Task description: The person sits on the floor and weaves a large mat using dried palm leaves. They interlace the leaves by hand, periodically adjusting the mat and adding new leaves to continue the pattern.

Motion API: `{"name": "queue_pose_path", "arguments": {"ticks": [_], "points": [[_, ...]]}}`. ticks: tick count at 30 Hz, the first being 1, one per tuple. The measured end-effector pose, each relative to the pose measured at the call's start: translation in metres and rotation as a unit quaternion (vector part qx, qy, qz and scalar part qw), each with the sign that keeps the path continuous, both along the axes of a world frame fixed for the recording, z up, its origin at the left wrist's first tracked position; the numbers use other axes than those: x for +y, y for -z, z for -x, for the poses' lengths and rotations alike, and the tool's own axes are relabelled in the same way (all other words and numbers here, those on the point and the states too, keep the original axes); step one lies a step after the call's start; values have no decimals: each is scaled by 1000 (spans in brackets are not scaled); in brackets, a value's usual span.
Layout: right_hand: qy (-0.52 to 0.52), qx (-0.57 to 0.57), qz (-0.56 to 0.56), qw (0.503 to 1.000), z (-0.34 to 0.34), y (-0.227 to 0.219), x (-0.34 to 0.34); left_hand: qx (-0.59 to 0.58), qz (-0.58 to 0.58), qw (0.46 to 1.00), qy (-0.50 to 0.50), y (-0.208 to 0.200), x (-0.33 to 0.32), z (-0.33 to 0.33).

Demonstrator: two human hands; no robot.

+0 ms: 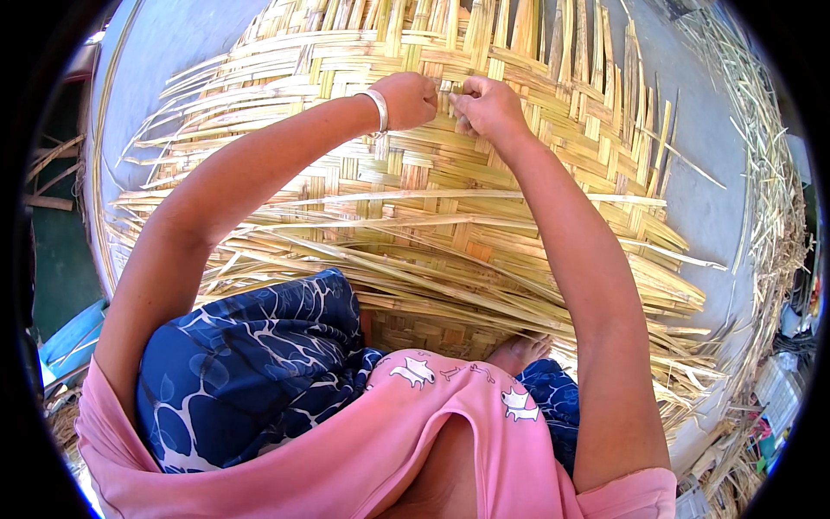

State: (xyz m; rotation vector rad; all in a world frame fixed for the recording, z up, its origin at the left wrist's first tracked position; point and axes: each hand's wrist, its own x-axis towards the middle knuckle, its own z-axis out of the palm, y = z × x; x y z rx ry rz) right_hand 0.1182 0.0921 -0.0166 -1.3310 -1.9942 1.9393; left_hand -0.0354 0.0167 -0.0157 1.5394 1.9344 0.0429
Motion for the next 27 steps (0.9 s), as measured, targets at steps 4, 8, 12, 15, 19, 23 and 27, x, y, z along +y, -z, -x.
{"name": "queue_pose_path", "arguments": {"ticks": [4,8,12,15,19,23,27], "points": [[44,28,35,998,-5,5,3,6,9,1000,-11,-7,2,-3],[42,30,51,997,-4,2,2,6,20,1000,-22,-6,1,-2],[12,14,46,999,-3,2,6,0,26,1000,-17,-8,2,-3],[-46,-30,20,998,1,3,4,3,24,1000,-7,-7,3,-2],[-59,-48,4,997,1,-2,3,-2,14,1000,-8,-6,1,-1],[-79,-89,-28,992,3,0,0,-3,18,1000,22,-2,5,2],[-81,-114,-62,988,-1,-3,-4,-46,14,998,32,4,9,9]]}}
